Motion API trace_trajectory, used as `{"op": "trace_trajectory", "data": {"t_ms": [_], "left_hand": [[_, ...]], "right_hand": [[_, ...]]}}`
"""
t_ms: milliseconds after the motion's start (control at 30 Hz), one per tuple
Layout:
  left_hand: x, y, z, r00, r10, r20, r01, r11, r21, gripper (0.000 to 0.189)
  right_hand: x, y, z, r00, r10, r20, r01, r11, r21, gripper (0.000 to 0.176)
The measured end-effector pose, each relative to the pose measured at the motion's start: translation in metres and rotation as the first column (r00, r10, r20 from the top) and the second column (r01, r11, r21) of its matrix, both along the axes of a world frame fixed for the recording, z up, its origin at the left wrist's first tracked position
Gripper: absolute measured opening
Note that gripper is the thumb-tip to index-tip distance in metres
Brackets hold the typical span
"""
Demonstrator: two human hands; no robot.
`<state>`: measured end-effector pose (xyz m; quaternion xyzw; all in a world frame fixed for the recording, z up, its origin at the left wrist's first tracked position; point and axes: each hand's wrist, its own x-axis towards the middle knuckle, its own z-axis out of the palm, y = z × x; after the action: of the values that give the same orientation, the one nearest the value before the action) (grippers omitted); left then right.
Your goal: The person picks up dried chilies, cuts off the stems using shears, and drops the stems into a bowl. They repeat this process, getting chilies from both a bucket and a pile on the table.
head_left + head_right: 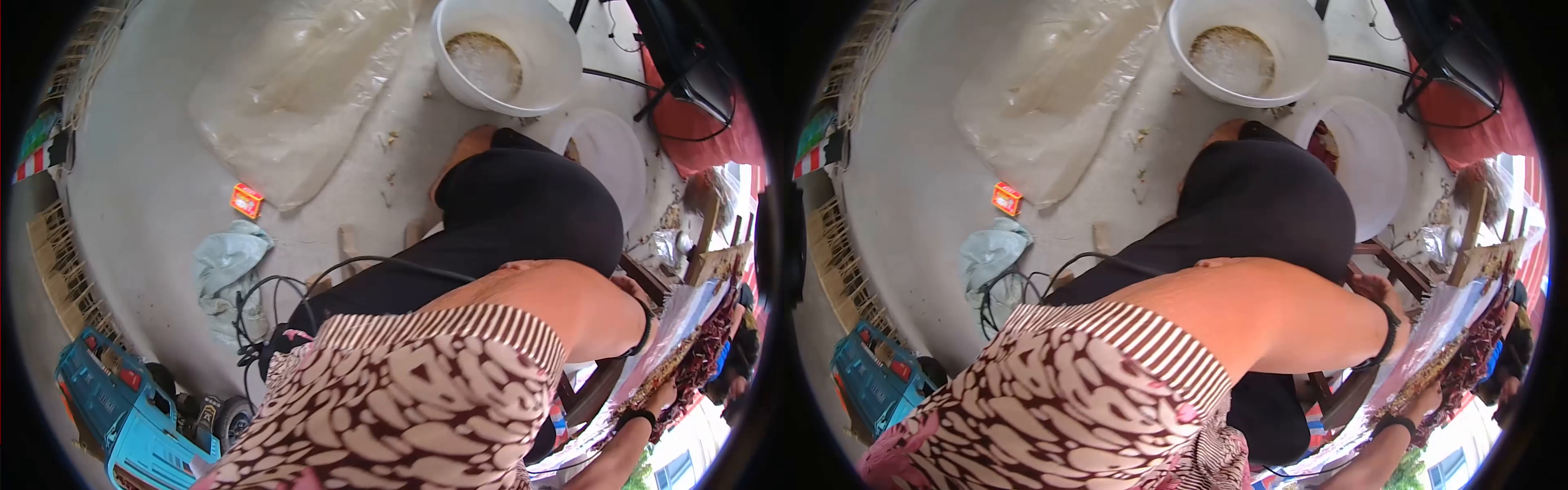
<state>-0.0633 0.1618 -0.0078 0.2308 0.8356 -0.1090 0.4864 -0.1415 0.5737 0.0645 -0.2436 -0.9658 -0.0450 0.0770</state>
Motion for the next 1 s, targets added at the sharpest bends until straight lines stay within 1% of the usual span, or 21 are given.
{"op": "trace_trajectory", "data": {"t_ms": [67, 133, 167, 200, 233, 267, 300, 333, 400, 467, 500, 533, 567, 600, 633, 667, 733, 800, 867, 933, 1000], "left_hand": [[0.001, 0.000, 0.002, 0.998, -0.055, 0.043, 0.058, 0.995, -0.082, 0.048], [0.005, 0.001, 0.003, 0.991, -0.109, 0.079, 0.119, 0.985, -0.128, 0.050], [0.007, -0.005, 0.005, 0.989, -0.116, 0.091, 0.127, 0.984, -0.126, 0.051], [0.009, -0.016, 0.015, 0.992, -0.104, 0.072, 0.102, 0.995, 0.021, 0.051], [0.018, -0.048, 0.022, 0.994, -0.095, 0.058, 0.084, 0.982, 0.168, 0.050], [0.027, -0.071, 0.031, 0.993, -0.108, 0.045, 0.087, 0.939, 0.332, 0.049], [0.031, -0.078, 0.036, 0.995, -0.096, 0.027, 0.078, 0.916, 0.393, 0.046], [0.033, -0.088, 0.038, 0.996, -0.085, 0.011, 0.072, 0.893, 0.445, 0.043], [0.043, -0.109, 0.035, 0.993, -0.051, -0.104, 0.106, 0.761, 0.639, 0.035], [0.051, -0.131, 0.032, 0.983, 0.022, -0.183, 0.134, 0.595, 0.792, 0.032], [0.052, -0.128, 0.020, 0.981, -0.052, -0.185, 0.187, 0.481, 0.857, 0.026], [0.057, -0.126, -0.007, 0.920, -0.024, -0.390, 0.375, 0.342, 0.862, 0.023], [0.052, -0.124, -0.006, 0.951, -0.132, -0.280, 0.309, 0.411, 0.857, 0.026], [0.046, -0.120, -0.002, 0.964, -0.218, -0.154, 0.246, 0.500, 0.830, 0.029], [0.043, -0.117, 0.000, 0.954, -0.297, -0.048, 0.203, 0.517, 0.832, 0.032], [0.039, -0.116, 0.002, 0.931, -0.359, 0.066, 0.153, 0.549, 0.822, 0.035], [0.039, -0.124, 0.019, 0.919, -0.364, 0.153, 0.058, 0.507, 0.860, 0.042], [0.038, -0.125, 0.030, 0.896, -0.349, 0.274, -0.070, 0.499, 0.864, 0.042], [0.036, -0.129, 0.036, 0.862, -0.335, 0.379, -0.197, 0.468, 0.861, 0.041], [0.038, -0.130, 0.043, 0.823, -0.314, 0.474, -0.316, 0.439, 0.841, 0.040], [0.039, -0.131, 0.049, 0.785, -0.280, 0.553, -0.426, 0.403, 0.810, 0.041]], "right_hand": [[0.000, -0.004, 0.003, 0.998, 0.040, 0.045, -0.048, 0.981, 0.189, 0.061], [-0.009, 0.029, -0.002, 0.998, 0.062, 0.021, -0.063, 0.995, 0.074, 0.058], [-0.008, 0.023, 0.006, 0.999, -0.016, -0.039, 0.012, 0.994, -0.111, 0.053], [0.001, 0.013, 0.019, 0.988, -0.109, -0.105, 0.075, 0.954, -0.289, 0.048], [0.000, -0.026, 0.006, 0.961, -0.258, -0.101, 0.189, 0.878, -0.439, 0.044], [0.009, -0.054, 0.006, 0.910, -0.406, -0.087, 0.290, 0.771, -0.566, 0.040], [0.019, -0.067, 0.015, 0.897, -0.438, -0.064, 0.305, 0.717, -0.627, 0.034], [0.027, -0.085, 0.027, 0.910, -0.413, -0.036, 0.288, 0.693, -0.661, 0.030], [0.040, -0.116, 0.049, 0.936, -0.350, -0.036, 0.223, 0.670, -0.708, 0.031], [0.054, -0.089, 0.063, 0.979, -0.182, -0.094, 0.047, 0.646, -0.762, 0.021], [0.060, -0.075, 0.070, 0.987, -0.099, -0.127, -0.039, 0.615, -0.787, 0.022], [0.070, -0.108, 0.078, 0.954, -0.225, -0.201, -0.022, 0.614, -0.789, 0.020], [0.078, -0.126, 0.081, 0.947, -0.242, -0.210, 0.007, 0.671, -0.741, 0.019], [0.085, -0.108, 0.088, 0.947, -0.265, -0.183, 0.036, 0.652, -0.758, 0.017], [0.087, -0.082, 0.091, 0.938, -0.298, -0.177, -0.033, 0.433, -0.901, 0.015], [0.092, -0.096, 0.095, 0.884, -0.405, -0.235, -0.090, 0.345, -0.934, 0.015], [0.106, -0.090, 0.098, 0.897, -0.384, -0.220, -0.086, 0.338, -0.937, 0.014], [0.117, -0.094, 0.098, 0.852, -0.457, -0.255, -0.245, 0.084, -0.966, 0.013], [0.127, -0.105, 0.099, 0.865, -0.420, -0.273, -0.250, 0.110, -0.962, 0.013], [0.138, -0.116, 0.095, 0.822, -0.483, -0.302, -0.393, -0.097, -0.914, 0.013], [0.149, -0.135, 0.090, 0.814, -0.504, -0.289, -0.410, -0.145, -0.900, 0.013]]}}
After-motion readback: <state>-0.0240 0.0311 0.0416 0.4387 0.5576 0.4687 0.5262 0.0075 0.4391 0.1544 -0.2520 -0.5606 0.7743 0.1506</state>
